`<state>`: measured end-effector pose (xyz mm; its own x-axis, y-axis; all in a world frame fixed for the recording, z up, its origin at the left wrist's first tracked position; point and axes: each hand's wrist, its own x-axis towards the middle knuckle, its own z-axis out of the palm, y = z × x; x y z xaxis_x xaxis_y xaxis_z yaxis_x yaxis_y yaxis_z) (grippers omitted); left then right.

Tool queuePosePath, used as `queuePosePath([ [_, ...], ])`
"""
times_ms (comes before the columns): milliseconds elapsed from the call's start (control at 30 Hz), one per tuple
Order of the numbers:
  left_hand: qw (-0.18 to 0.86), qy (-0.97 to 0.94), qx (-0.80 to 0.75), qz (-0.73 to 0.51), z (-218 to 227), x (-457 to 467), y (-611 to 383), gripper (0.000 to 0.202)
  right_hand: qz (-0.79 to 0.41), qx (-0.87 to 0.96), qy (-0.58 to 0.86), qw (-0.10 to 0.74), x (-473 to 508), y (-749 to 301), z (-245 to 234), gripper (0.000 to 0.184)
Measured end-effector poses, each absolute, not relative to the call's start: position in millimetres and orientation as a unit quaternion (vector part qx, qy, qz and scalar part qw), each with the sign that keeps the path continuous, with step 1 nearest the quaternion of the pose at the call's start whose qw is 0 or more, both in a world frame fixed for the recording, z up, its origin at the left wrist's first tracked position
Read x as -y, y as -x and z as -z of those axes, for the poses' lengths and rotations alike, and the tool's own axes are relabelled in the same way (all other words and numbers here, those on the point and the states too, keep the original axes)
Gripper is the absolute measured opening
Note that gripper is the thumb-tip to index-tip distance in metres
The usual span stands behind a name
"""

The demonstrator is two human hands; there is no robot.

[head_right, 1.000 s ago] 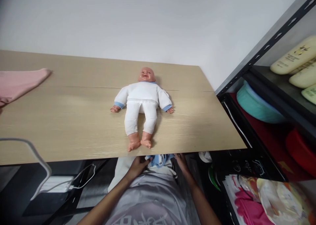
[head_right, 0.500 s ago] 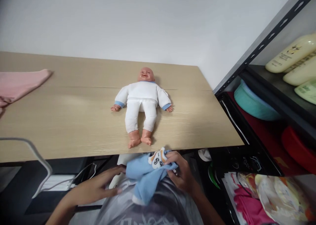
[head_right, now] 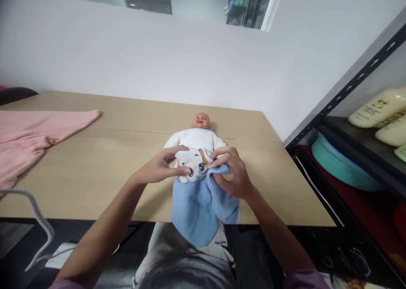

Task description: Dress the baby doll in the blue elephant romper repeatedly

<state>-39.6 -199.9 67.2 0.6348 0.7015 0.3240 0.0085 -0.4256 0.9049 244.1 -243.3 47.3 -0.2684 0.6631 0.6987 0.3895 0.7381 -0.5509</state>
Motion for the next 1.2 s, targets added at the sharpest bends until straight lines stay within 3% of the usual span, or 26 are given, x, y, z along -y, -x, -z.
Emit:
queuePosePath([
  [133, 0.407, -0.811, -0.181, -0.380, -85.4, 162.5, 34.0, 0.030, -0.279, 0.776, 0.321, 0.466, 207.1, -257.2, -63.4, 0.086],
  [200, 0.362, -0.839, -0.145, -0.379, -96.0, 151.4, 30.9, 0.030, -0.356, 0.790, 0.298, 0.401, 191.8, -262.1, -75.7, 0.104],
  [267, 0.325, -0.855, -0.122, -0.385, -105.5, 142.0, 28.7, 0.032, -0.393, 0.811, 0.283, 0.327, 177.6, -264.6, -86.8, 0.095],
  [333, 0.285, -0.861, -0.123, -0.402, -112.7, 132.5, 28.4, 0.036, -0.375, 0.829, 0.286, 0.299, 165.1, -265.1, -92.7, 0.063],
  [400, 0.268, -0.858, -0.150, -0.411, -117.7, 122.5, 30.5, 0.038, -0.327, 0.834, 0.299, 0.329, 154.9, -264.4, -92.5, 0.035],
  [467, 0.291, -0.858, -0.189, -0.378, -120.5, 112.3, 34.4, 0.040, -0.291, 0.820, 0.310, 0.383, 147.2, -263.0, -88.9, 0.025],
  [600, 0.343, -0.890, -0.191, -0.231, -121.0, 94.4, 41.8, 0.037, -0.307, 0.793, 0.274, 0.449, 137.2, -258.7, -88.0, 0.024],
  [700, 0.316, -0.901, -0.142, -0.260, -116.6, 86.9, 43.8, 0.027, -0.335, 0.812, 0.258, 0.402, 134.5, -254.7, -99.2, 0.022],
  [800, 0.334, -0.882, -0.166, -0.287, -108.4, 83.9, 43.9, 0.031, -0.356, 0.826, 0.300, 0.317, 133.7, -252.2, -109.9, 0.029],
  [933, 0.381, -0.856, -0.194, -0.290, -98.1, 80.0, 43.4, 0.035, -0.433, 0.816, 0.348, 0.159, 124.7, -252.2, -104.5, 0.085],
  [1033, 0.409, -0.858, -0.184, -0.249, -98.0, 75.6, 47.7, 0.033, -0.454, 0.809, 0.338, 0.155, 112.5, -251.3, -90.6, 0.115],
  [1100, 0.429, -0.864, -0.197, -0.177, -102.2, 73.0, 55.6, 0.037, -0.457, 0.804, 0.339, 0.175, 105.9, -250.4, -84.0, 0.112],
  [1200, 0.418, -0.874, -0.244, -0.041, -110.6, 70.9, 70.8, 0.044, -0.445, 0.804, 0.355, 0.173, 101.6, -249.5, -82.6, 0.083],
])
